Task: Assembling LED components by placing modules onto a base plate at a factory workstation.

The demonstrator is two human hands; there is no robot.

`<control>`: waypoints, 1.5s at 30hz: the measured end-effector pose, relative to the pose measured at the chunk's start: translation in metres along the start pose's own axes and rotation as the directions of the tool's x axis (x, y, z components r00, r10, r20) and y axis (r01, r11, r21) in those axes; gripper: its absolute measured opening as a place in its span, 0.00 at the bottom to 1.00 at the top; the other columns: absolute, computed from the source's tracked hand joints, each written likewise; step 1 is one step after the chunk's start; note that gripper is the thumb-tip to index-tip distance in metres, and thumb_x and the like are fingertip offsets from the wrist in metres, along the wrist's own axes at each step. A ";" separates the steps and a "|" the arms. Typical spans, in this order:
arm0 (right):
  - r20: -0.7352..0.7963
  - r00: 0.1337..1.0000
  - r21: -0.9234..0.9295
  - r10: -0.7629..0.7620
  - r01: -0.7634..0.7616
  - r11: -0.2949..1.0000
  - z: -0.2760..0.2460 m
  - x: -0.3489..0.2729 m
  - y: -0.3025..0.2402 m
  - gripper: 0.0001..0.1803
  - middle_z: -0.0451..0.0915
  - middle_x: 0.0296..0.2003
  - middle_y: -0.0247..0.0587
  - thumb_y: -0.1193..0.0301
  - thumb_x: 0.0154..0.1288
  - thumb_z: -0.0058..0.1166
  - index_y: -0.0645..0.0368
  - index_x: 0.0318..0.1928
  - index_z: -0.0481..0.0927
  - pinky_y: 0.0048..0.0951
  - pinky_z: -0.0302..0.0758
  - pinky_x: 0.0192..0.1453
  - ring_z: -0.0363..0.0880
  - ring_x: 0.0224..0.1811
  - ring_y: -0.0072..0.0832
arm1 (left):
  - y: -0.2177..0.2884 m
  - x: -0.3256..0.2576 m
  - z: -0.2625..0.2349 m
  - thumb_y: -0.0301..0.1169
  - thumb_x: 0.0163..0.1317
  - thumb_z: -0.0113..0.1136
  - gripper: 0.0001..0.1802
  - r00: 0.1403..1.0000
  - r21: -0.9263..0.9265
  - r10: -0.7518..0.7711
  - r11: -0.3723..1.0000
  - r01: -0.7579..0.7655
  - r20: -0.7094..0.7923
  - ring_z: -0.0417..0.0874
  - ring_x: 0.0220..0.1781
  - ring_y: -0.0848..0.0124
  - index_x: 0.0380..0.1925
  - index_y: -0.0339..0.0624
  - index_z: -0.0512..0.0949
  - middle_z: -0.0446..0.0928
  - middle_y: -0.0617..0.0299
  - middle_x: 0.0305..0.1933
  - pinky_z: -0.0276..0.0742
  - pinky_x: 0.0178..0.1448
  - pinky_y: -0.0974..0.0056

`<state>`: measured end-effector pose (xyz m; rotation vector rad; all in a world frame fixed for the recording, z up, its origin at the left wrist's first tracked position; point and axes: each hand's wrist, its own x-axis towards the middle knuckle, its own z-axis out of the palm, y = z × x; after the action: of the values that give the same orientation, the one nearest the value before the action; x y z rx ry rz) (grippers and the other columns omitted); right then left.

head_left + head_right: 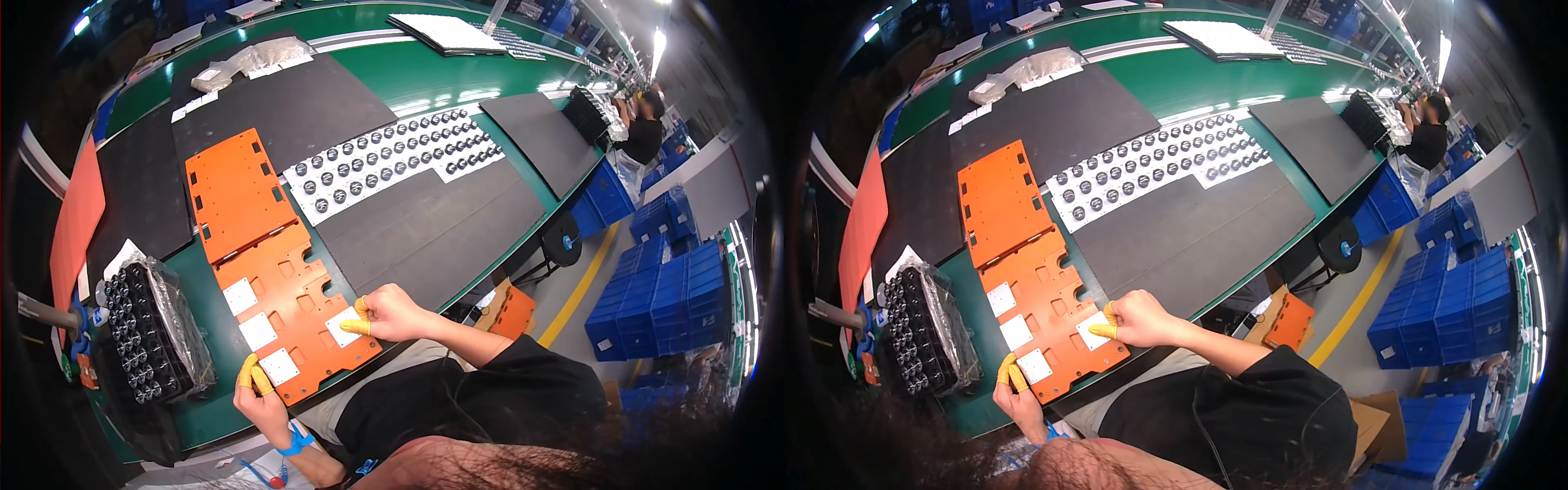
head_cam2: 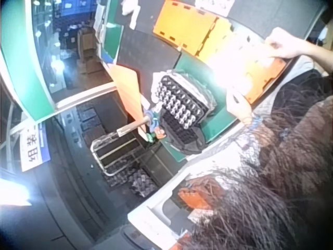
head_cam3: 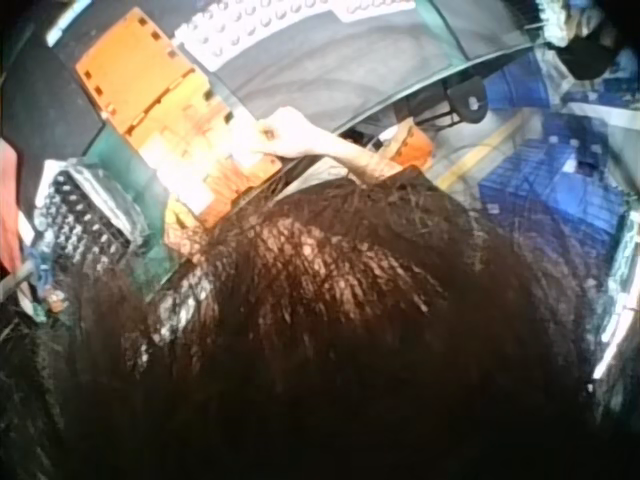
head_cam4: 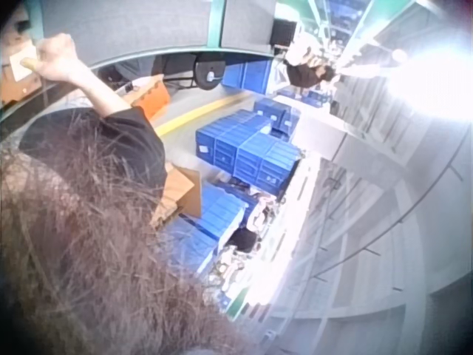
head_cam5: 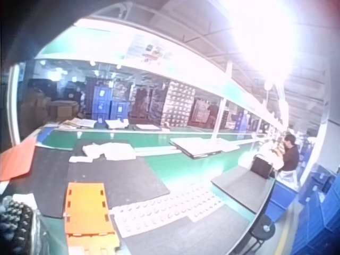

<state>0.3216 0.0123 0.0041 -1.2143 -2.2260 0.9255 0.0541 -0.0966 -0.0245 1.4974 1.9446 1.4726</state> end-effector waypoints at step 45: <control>-0.287 0.937 -0.226 -0.201 0.138 0.964 -0.086 0.002 0.042 0.12 0.75 0.20 0.42 0.71 0.60 0.65 0.63 0.24 0.78 0.31 0.69 0.24 0.72 0.19 0.33 | 0.008 0.001 -0.003 0.23 0.65 0.57 0.13 0.999 0.047 -0.033 0.998 0.033 0.013 0.61 0.22 0.77 0.48 0.34 0.82 0.73 0.62 0.27 0.54 0.24 0.67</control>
<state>0.3993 0.0605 0.0317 -1.1388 -2.1649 0.4152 0.0561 -0.0976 -0.0167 1.4838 1.9991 1.4082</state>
